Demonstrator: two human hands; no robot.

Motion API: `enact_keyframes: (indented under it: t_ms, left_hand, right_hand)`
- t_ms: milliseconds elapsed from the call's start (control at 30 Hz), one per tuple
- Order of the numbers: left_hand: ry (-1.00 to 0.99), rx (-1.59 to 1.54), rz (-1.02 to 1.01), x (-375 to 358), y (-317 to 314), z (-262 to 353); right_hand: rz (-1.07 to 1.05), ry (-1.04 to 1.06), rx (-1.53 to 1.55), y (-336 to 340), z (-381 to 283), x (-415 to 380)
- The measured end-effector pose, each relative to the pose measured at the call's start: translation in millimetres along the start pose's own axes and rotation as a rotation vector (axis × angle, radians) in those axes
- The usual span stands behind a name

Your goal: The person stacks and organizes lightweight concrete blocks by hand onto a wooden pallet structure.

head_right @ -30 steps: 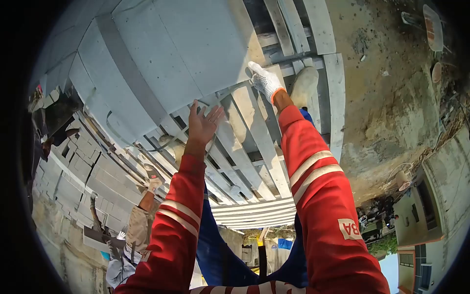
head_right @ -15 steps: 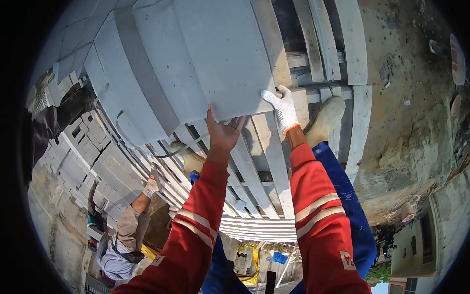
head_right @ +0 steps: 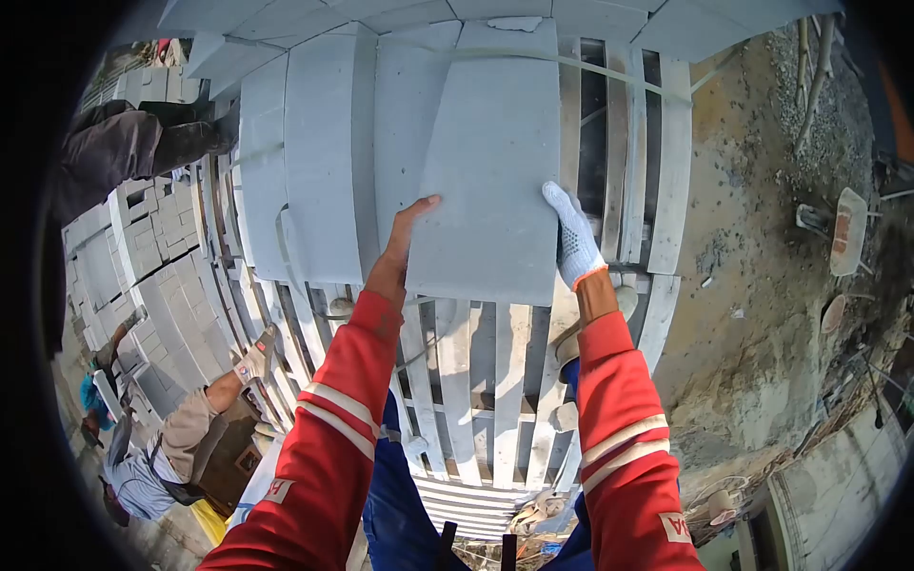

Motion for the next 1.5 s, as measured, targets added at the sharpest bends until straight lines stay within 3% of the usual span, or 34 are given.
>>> enact_keyframes:
  t_ms: [100, 167, 233, 300, 333, 367, 400, 433, 467, 533, 600, 733, 833, 900, 967, 1033, 1067, 1133, 1167, 1233, 1367, 1500]
  left_hand:
    - [0.023, -0.07, -0.004, -7, -10, -6]
    - [0.059, -0.14, -0.019, -27, -33, -1]
    - [0.084, -0.294, -0.036, -75, -46, 8]
    - [0.116, -0.393, -0.09, -146, -56, 8]
    - [0.205, -0.408, -0.022, -187, -53, -4]
    - [0.116, -0.434, 0.019, -232, -57, 1]
    - [0.27, -0.482, 0.044, -279, -58, -7]
    - [0.303, -0.557, -0.006, -318, -58, -21]
    - [0.455, -0.561, 0.013, -357, -54, -37]
    - [0.381, -0.603, 0.036, -413, -37, -39]
    - [0.465, -0.714, 0.064, -468, -20, -34]
    - [0.505, -0.784, 0.074, -549, 60, -6]
    - [0.396, -0.895, 0.136, -597, 133, 33]
    - [0.366, -0.964, 0.112, -631, 176, 51]
    - [0.132, -1.029, 0.275, -644, 229, 62]
    - [-0.038, -1.087, 0.298, -650, 271, 61]
    - [-0.025, -1.035, 0.399, -665, 296, 70]
    - [-0.265, -1.002, 0.581, -683, 344, 84]
    - [-0.336, -1.032, 0.509, -693, 360, 91]
    - [-0.437, -1.014, 0.641, -722, 386, 116]
    - [-0.496, -1.022, 0.682, -767, 404, 164]
    - [-0.554, -0.942, 0.759, -776, 441, 141]
  right_hand:
    - [-0.245, -0.104, -0.094, -30, -33, 24]
    - [-0.173, -0.017, -0.073, -24, -45, 6]
    - [-0.048, -0.074, -0.091, -21, -47, -48]
    - [-0.173, -0.213, -0.016, -20, -29, -111]
    - [-0.043, -0.164, -0.038, -32, -26, -169]
    - [-0.032, -0.164, -0.053, -50, -21, -217]
    - [0.092, -0.212, -0.033, -31, -6, -255]
    - [0.183, -0.24, -0.148, -30, 0, -295]
    - [0.176, -0.261, -0.165, -43, 9, -330]
    - [0.192, -0.353, -0.325, -53, 30, -376]
    - [0.125, -0.462, -0.352, -81, 55, -413]
    - [0.019, -0.505, -0.499, -189, 110, -446]
    - [-0.016, -0.536, -0.718, -252, 153, -441]
    - [-0.094, -0.617, -0.631, -323, 195, -447]
    - [-0.13, -0.633, -0.599, -385, 227, -448]
    - [-0.181, -0.583, -0.644, -446, 255, -447]
    - [-0.215, -0.56, -0.635, -476, 269, -451]
    - [-0.396, -0.511, -0.67, -546, 289, -464]
    - [-0.513, -0.499, -0.677, -581, 298, -471]
    - [-0.541, -0.468, -0.757, -615, 316, -469]
    - [-0.613, -0.265, -0.937, -666, 351, -460]
    - [-0.677, -0.18, -1.096, -705, 369, -472]
Point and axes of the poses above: each hand's wrist, its own x-axis towards the middle knuckle, its own y-axis out of the back of the hand, z = x × y, the point moved 9 cm from there along x, towards the middle knuckle, and after that the axes turned 8 degrees about -y, right-handed, at the moved point
